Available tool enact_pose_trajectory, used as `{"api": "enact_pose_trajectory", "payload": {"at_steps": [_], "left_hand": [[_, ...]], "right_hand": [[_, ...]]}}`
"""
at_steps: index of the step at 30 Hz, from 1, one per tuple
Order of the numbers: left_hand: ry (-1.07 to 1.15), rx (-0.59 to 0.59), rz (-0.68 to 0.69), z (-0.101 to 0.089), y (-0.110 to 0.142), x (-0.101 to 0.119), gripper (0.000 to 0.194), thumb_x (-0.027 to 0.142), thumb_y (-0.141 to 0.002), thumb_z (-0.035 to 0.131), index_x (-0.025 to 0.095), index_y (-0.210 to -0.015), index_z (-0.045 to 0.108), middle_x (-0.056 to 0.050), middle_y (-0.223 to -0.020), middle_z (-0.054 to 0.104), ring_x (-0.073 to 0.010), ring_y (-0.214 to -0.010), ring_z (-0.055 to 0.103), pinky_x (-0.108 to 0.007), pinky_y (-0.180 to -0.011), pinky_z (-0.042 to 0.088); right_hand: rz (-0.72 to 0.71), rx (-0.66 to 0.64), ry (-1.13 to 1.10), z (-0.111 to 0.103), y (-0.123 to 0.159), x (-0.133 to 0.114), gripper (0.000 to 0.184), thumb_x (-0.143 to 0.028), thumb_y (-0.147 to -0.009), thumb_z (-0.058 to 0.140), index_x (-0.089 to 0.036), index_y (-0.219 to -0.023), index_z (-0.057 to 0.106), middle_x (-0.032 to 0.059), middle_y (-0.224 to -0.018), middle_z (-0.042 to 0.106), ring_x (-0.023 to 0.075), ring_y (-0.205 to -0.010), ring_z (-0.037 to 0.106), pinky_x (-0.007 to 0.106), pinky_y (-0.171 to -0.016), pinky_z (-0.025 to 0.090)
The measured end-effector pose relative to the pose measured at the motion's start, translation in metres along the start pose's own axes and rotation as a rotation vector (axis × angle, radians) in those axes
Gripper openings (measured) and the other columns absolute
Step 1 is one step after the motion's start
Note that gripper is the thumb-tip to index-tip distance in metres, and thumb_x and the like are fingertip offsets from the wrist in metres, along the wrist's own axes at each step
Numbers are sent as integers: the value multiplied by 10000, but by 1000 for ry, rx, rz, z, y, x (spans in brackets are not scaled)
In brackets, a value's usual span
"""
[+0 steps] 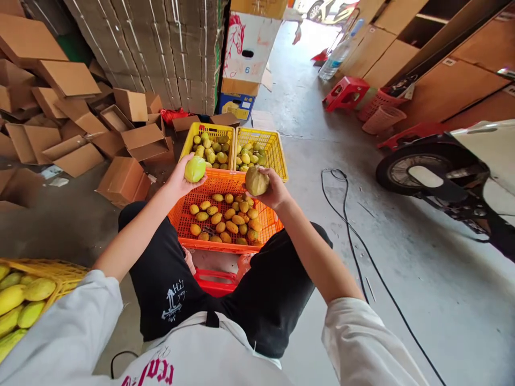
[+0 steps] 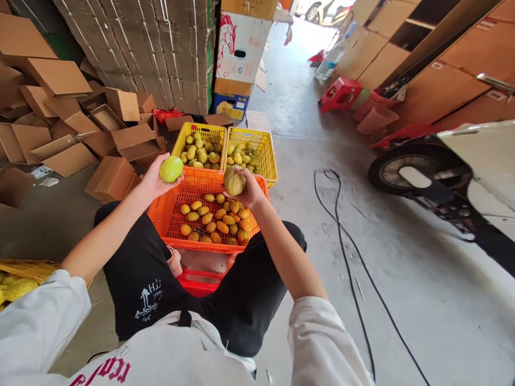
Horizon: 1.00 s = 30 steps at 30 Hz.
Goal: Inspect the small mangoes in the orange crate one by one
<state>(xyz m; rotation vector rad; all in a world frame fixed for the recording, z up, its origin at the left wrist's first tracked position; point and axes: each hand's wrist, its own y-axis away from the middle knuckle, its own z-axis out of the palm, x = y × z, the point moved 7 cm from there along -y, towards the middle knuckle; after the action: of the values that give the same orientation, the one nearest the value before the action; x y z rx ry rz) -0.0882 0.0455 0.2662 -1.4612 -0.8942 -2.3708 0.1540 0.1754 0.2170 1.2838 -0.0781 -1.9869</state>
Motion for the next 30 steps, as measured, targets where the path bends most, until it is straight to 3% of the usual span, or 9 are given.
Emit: {"api": "enact_pose_trajectory", "payload": {"at_steps": [5,10,13,16,21,25,30], "left_hand": [[21,-32,-189,15,-14,-33,442,619,-994,717,199,-1122,758,-131,-890,808,-291,-788,820,-300,-547,634],[-2,-57,-318,28,-20,-60,406,597,-1004,744,199,-1084,742,-128,-899,797,-293,-783,812,-302,-533,632],[32,-59,-282,40,-23,-59,418,577,-956,849,206,-1115,740,-112,-931,796,-305,-880,824,-354,-651,710],[63,-47,-242,49,-28,-53,407,496,-919,921,208,-1129,725,-91,-960,783,-272,-916,808,-375,-764,737],[130,60,-223,46,-39,-45,320,367,-916,902,219,-1105,690,-52,-940,735,-217,-869,757,-365,-816,729],[207,142,-277,35,-39,-46,287,334,-898,889,268,-1101,697,-30,-929,730,-226,-879,754,-411,-879,738],[249,174,-454,32,-21,-56,274,394,-917,857,243,-1118,747,-53,-825,730,-244,-792,756,-442,-896,738]], "right_hand": [[14,60,-125,-5,-8,14,385,-607,-1067,639,-228,-1051,703,51,-903,768,204,-820,779,274,-635,678],[29,112,-181,-12,7,21,327,-573,-1070,607,-253,-1023,657,45,-921,763,209,-820,770,260,-598,637],[65,154,-161,-24,13,24,288,-544,-1045,662,-257,-1022,648,35,-908,744,219,-782,756,318,-621,681],[74,195,-147,-42,15,25,247,-500,-1053,663,-258,-1006,650,44,-931,752,240,-847,784,404,-754,749],[76,159,-149,-55,12,22,261,-509,-1017,754,-258,-997,687,108,-998,801,284,-1002,821,474,-899,748],[67,156,-200,-44,3,16,316,-549,-958,845,-299,-1066,685,73,-947,797,319,-1046,828,500,-884,759],[251,61,-278,-15,1,33,247,-465,-983,799,-284,-1083,663,49,-893,789,293,-907,829,473,-833,768]]}}
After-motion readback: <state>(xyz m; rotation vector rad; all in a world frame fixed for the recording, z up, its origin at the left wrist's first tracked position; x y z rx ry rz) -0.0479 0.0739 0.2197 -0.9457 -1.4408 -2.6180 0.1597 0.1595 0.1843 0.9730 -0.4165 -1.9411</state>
